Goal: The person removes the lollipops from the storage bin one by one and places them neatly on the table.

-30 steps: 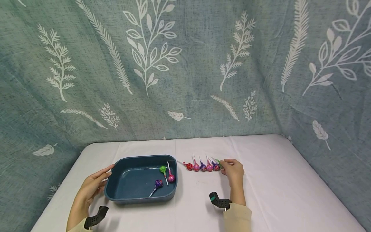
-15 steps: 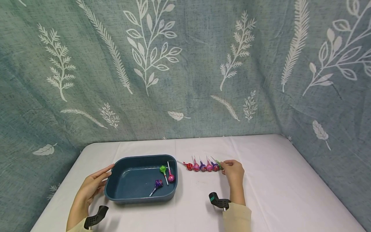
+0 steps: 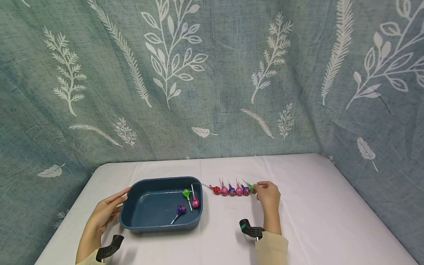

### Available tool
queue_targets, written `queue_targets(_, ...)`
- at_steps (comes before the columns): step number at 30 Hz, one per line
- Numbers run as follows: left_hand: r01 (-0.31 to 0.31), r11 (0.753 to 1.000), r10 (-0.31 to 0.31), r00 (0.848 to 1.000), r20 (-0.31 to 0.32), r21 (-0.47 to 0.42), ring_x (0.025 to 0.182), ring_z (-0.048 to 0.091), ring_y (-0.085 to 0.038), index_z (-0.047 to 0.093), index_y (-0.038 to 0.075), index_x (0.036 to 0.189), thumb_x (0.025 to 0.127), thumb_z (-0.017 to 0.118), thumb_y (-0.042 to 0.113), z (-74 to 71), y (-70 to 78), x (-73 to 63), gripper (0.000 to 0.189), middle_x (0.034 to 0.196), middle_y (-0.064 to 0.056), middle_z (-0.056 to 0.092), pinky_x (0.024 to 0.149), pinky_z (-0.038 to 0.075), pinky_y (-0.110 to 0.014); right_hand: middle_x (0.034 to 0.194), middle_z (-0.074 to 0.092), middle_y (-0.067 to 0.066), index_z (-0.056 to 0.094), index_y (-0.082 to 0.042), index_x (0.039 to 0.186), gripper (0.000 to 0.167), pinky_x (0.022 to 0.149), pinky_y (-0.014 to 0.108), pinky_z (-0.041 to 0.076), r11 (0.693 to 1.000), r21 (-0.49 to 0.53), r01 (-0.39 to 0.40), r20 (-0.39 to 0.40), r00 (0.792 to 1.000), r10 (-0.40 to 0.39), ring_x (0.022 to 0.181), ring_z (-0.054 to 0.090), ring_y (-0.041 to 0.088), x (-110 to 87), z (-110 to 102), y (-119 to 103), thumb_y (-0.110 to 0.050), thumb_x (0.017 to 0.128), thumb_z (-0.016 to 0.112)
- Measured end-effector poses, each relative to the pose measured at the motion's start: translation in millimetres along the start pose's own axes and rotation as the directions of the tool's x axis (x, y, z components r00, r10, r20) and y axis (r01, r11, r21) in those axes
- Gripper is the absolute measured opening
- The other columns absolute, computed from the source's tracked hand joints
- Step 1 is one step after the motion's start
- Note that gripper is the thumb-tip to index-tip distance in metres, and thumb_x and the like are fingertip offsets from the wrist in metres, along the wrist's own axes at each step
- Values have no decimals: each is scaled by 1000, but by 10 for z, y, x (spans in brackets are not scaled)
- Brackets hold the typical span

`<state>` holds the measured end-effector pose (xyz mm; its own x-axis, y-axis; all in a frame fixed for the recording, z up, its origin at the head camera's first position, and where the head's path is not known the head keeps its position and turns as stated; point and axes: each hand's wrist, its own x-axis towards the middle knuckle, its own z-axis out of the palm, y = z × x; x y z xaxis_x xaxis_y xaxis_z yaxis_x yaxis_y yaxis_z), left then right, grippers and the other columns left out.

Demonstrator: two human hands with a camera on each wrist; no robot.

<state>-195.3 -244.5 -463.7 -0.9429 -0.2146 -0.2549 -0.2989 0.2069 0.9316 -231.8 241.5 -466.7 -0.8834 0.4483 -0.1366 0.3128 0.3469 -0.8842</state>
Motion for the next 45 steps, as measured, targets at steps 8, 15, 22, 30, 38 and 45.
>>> queue_targets(8, 7, 1000, -7, 1000, -2, -11, 109, 63, -24, 57, 16, 137, 93, 63, 30, -4, -1, 3, 47, 143, -17, 47, 72, 53, -23, 90, 66, 16, 63, 6, 113, 32, 55, 24, 50, 998, -39, 47, -19, 999, -47, 64, 62, 18, -21, -44, -43, -16, 90, 63)
queue_targets(15, 15, 1000, -15, 1000, 3, -1, 115, 60, -28, 56, 17, 137, 94, 62, 31, -3, -4, -4, 47, 144, -16, 46, 75, 53, -24, 95, 65, 19, 64, 5, 112, 33, 57, 26, 45, 991, -87, 104, -25, 994, -107, 69, 62, 21, -108, -36, -162, -18, 89, 65)
queue_targets(22, 25, 1000, -24, 1000, 13, -3, 118, 57, -30, 56, 17, 138, 93, 63, 33, -6, -3, 3, 48, 145, -16, 45, 79, 53, -27, 101, 65, 23, 65, 6, 111, 31, 63, 26, 50, 983, -64, 171, 10, 985, -171, 74, 65, 28, -198, 52, -312, -17, 90, 65)
queue_targets(30, 9, 1000, -9, 1000, 8, -9, 111, 62, -24, 56, 15, 138, 94, 62, 30, 7, -15, 10, 47, 143, -17, 46, 74, 53, -23, 106, 62, 20, 63, 6, 117, 32, 76, 38, 55, 983, 100, 154, 142, 976, -167, 95, 64, 38, -331, 220, -507, -15, 92, 63)
queue_targets(38, 7, 1000, -7, 1000, 9, -4, 101, 65, -16, 55, 15, 139, 94, 62, 31, -7, -6, 2, 48, 143, -17, 46, 72, 52, -23, 102, 63, 16, 63, 5, 115, 30, 79, 43, 54, 968, 192, 163, 253, 945, -209, 96, 62, 37, -471, 389, -662, -14, 92, 64)
queue_targets(45, 10, 1000, -10, 1000, 16, 14, 105, 63, -17, 54, 17, 140, 95, 60, 32, -24, 45, 5, 48, 145, -15, 45, 73, 50, -22, 102, 63, 16, 65, 4, 113, 28, 75, 39, 55, 964, 194, 181, 292, 927, -233, 86, 65, 30, -569, 549, -764, -13, 90, 66)
